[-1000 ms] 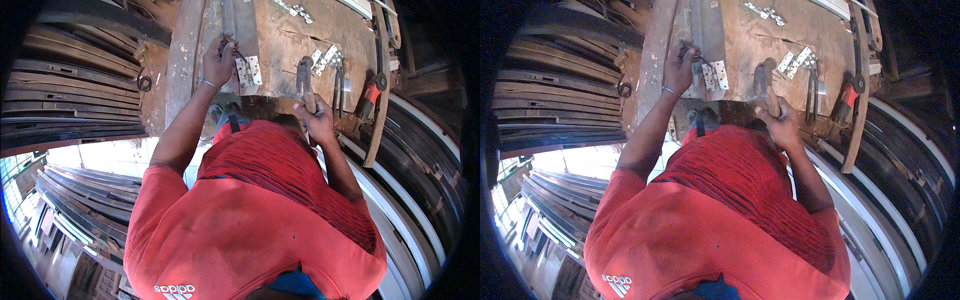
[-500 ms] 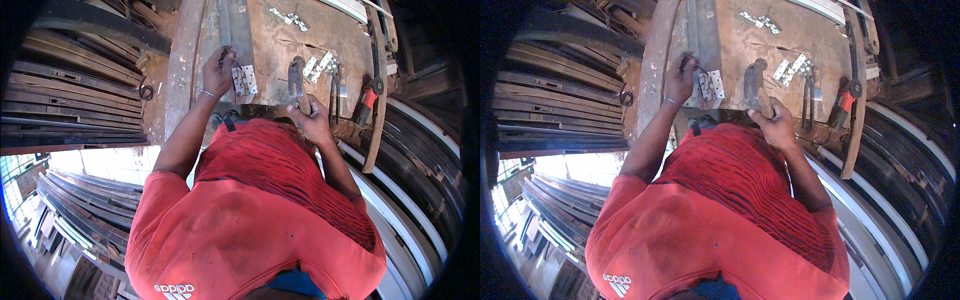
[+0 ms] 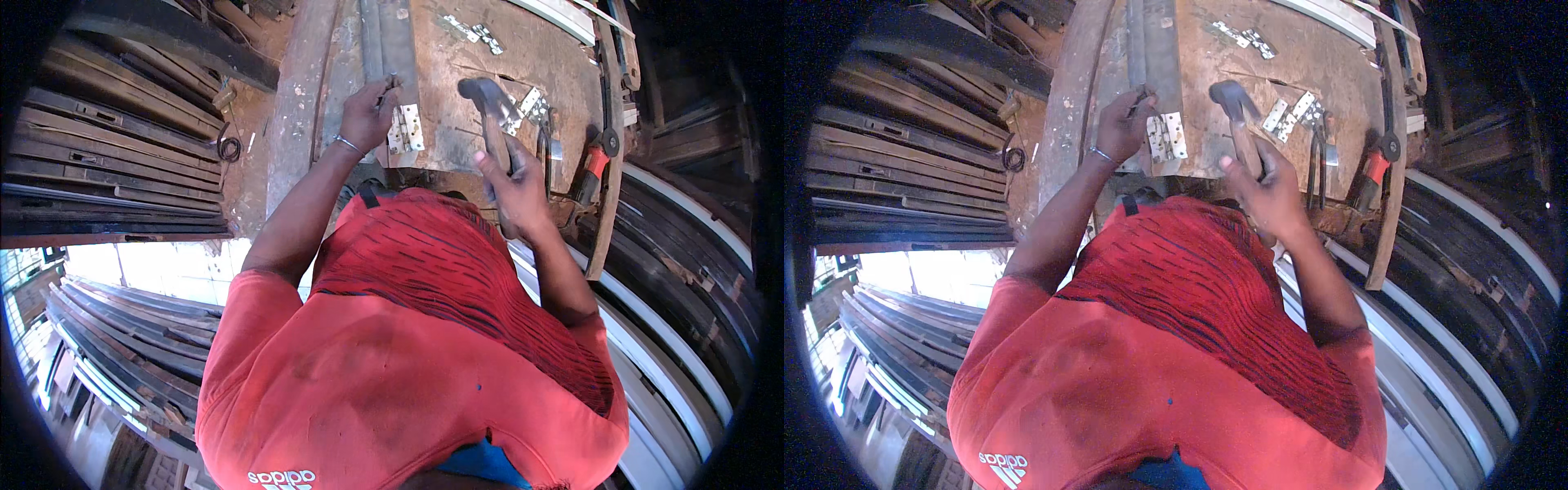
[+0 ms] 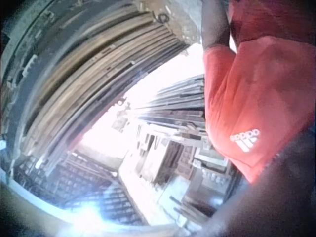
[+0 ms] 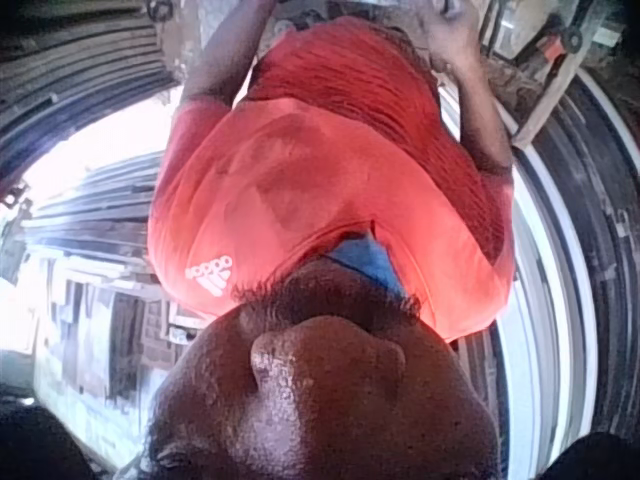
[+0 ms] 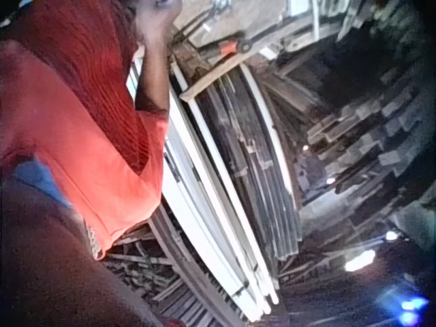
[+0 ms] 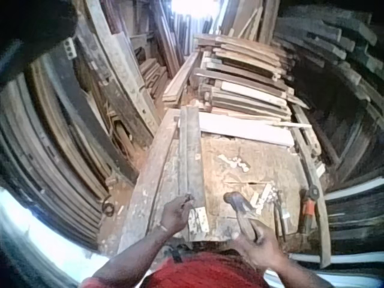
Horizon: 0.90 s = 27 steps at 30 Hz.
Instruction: The person trims a hinge using an angle grinder, then positions and hammers it onto a wooden surface.
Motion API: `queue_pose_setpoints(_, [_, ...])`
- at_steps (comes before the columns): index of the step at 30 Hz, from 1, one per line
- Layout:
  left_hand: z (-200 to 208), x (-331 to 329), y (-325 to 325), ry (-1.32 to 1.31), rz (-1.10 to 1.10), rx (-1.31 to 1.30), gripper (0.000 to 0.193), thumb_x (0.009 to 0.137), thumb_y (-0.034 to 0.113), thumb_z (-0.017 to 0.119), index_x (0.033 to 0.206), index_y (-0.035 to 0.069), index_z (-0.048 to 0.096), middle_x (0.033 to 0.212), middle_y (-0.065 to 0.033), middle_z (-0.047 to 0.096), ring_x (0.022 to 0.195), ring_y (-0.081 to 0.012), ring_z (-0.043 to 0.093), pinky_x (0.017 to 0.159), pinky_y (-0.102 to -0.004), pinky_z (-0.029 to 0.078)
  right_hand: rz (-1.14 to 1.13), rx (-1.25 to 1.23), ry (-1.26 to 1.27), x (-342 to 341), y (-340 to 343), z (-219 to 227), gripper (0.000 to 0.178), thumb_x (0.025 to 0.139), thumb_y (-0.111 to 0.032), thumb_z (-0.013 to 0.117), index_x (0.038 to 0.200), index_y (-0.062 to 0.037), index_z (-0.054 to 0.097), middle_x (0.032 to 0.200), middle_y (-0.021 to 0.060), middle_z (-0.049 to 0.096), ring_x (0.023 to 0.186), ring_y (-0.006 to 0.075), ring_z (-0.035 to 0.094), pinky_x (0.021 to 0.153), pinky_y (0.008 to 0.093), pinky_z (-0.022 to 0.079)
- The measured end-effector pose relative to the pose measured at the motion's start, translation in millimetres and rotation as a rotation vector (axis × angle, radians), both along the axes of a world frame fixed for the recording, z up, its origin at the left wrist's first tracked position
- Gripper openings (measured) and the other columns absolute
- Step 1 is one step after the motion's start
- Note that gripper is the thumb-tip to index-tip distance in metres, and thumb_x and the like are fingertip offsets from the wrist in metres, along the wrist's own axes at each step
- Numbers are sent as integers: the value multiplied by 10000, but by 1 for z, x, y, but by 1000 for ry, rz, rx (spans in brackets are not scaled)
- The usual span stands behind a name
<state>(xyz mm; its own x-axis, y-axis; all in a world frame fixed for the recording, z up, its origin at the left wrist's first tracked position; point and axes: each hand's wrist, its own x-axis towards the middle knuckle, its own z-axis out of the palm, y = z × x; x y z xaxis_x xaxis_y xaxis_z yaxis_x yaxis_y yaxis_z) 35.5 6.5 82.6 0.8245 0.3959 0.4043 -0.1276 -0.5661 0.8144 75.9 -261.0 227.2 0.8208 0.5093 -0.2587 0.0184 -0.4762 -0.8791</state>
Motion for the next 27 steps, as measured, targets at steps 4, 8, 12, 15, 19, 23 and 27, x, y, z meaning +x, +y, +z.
queue_pose_setpoints(4, [-2,1,1,-35,-4,51,248,944,165,670,1140,13,666,967,-198,711,849,-276,720,745,-350,551,67,63,90,15,26,39,458,972,-360,654,1274,-23,582,783,-12,586,608,43,529,517,240,426])
queue_pose_setpoints(8, [10,3,1,-16,-1,62,228,936,152,634,1137,49,667,1015,-202,701,909,-382,689,784,-427,561,82,360,-167,23,66,63,502,981,-446,605,1243,-17,606,776,17,590,615,86,553,546,286,456])
queue_pose_setpoints(12, [11,3,1,114,-45,121,226,942,157,607,1135,52,660,1019,-203,693,923,-392,676,791,-439,555,563,-269,-371,49,78,57,571,977,-550,532,1100,-10,671,724,71,573,599,173,566,601,377,476])
queue_pose_setpoints(15, [4,4,1,9,27,111,220,936,145,604,1128,53,662,1032,-198,694,947,-385,675,813,-441,551,432,-223,-161,40,93,107,486,966,-501,591,991,-18,642,650,29,540,588,129,532,559,344,449])
queue_pose_setpoints(19, [1,3,-4,-60,-9,89,227,940,150,601,1131,40,656,1038,-197,695,964,-377,676,833,-439,549,151,384,-318,24,90,93,500,953,-492,610,999,4,647,649,34,551,596,120,530,555,338,452])
queue_pose_setpoints(23, [4,-6,-15,-18,-30,99,245,945,162,606,1139,17,643,1056,-199,693,976,-377,677,843,-429,549,458,-454,-33,64,83,63,426,973,-468,609,963,-43,621,669,-9,538,520,105,510,476,291,399])
queue_pose_setpoints(27, [-6,-8,-13,-66,28,76,232,935,136,623,1136,21,637,1036,-192,690,934,-378,685,796,-423,561,333,-144,-108,38,83,120,376,974,-434,625,933,-60,625,681,-20,545,574,84,507,519,271,408])
